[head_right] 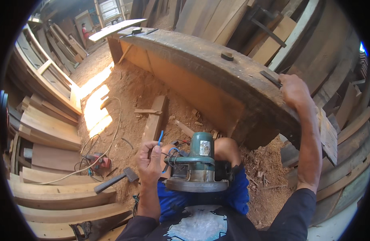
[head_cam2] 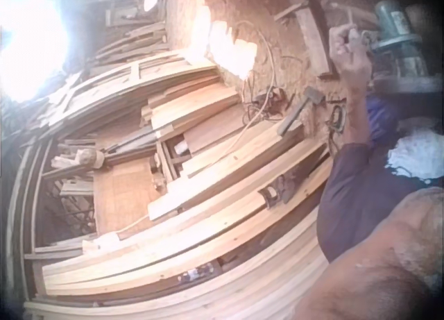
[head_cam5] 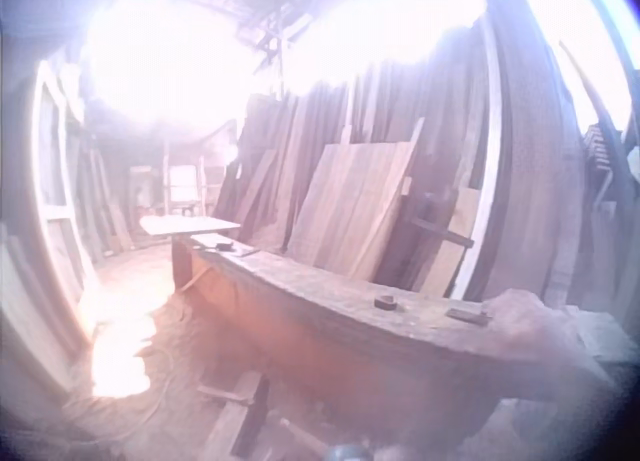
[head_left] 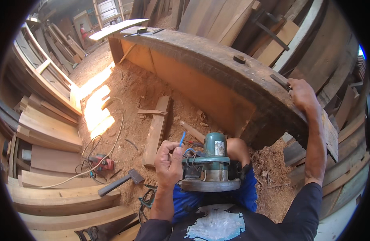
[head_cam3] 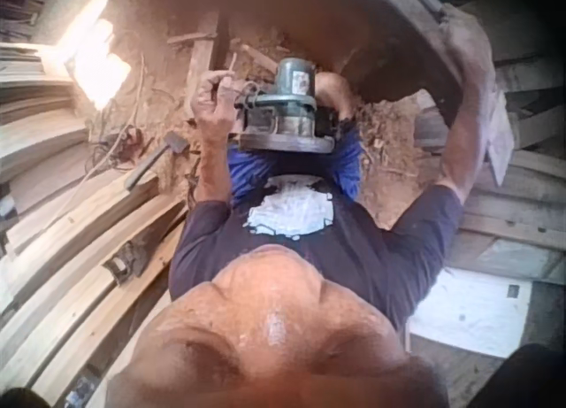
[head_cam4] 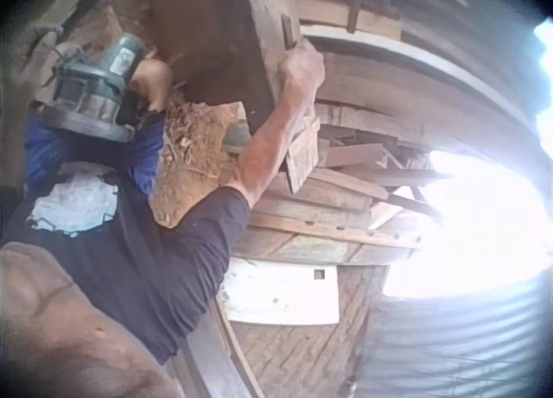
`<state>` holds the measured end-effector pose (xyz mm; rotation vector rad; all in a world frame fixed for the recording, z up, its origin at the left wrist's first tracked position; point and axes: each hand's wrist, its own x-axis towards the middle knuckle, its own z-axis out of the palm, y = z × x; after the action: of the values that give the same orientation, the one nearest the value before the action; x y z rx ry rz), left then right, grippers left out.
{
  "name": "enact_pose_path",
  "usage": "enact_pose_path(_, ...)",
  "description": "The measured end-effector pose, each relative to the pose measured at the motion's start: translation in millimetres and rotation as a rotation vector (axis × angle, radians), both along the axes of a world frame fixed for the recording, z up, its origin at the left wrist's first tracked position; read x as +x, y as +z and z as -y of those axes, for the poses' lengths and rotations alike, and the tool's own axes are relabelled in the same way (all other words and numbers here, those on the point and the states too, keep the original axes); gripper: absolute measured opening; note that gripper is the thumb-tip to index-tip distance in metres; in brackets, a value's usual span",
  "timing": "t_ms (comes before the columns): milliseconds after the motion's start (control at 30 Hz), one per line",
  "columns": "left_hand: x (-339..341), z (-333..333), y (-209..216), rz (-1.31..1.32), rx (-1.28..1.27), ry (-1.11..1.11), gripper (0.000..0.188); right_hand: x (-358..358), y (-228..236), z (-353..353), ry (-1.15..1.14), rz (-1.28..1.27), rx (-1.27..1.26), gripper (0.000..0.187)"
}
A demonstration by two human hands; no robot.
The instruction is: The person strips the insulation from a blue wire and twists the exposed copper strands together by hand.
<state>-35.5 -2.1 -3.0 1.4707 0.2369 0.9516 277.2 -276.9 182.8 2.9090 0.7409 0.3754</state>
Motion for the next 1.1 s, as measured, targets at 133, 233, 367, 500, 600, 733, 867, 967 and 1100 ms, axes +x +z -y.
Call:
enact_pose_path(133, 4, 2, 5, -0.046, 0.1, 0.014, 0.015, -35, -5, 2, 0.137, 0.249, 0.144, 0.029)
enact_pose_path(233, 4, -5, -5, -0.045, 0.118, -0.024, 0.016, -86, -15, -32, 0.6, 0.271, 0.511, 0.03)
enact_pose_path(367, -13, -9, 0, -0.095, -0.008, -0.073, 0.017, -151, -55, -108, 1.189, -0.006, 0.519, 0.039)
enact_pose_path(500, -10, -1, 10, -0.091, -0.078, -0.22, 0.016, -157, -100, -147, 1.368, -0.116, 0.595, 0.038)
enact_pose_path(600, -9, -4, 10, -0.106, -0.03, -0.204, 0.013, -150, -110, -157, 1.446, -0.223, 0.613, 0.034)
enact_pose_path(733, -7, -7, 13, -0.227, 0.105, -0.142, 0.008, -155, -118, -162, 1.38, -0.171, 0.667, 0.024)
enact_pose_path(867, 2, -17, 6, -0.172, 0.19, -0.206, 0.007, -148, -107, -163, 1.366, -0.342, 0.538, 0.021)
enact_pose_path(967, 5, -19, 5, -0.118, 0.129, -0.323, 0.01, -139, -113, -170, 1.432, -0.604, 0.732, 0.012)
enact_pose_path(1100, 7, -21, 12, -0.135, 0.089, -0.497, 0.018, -131, -124, -171, 1.453, -1.204, 0.917, 0.004)
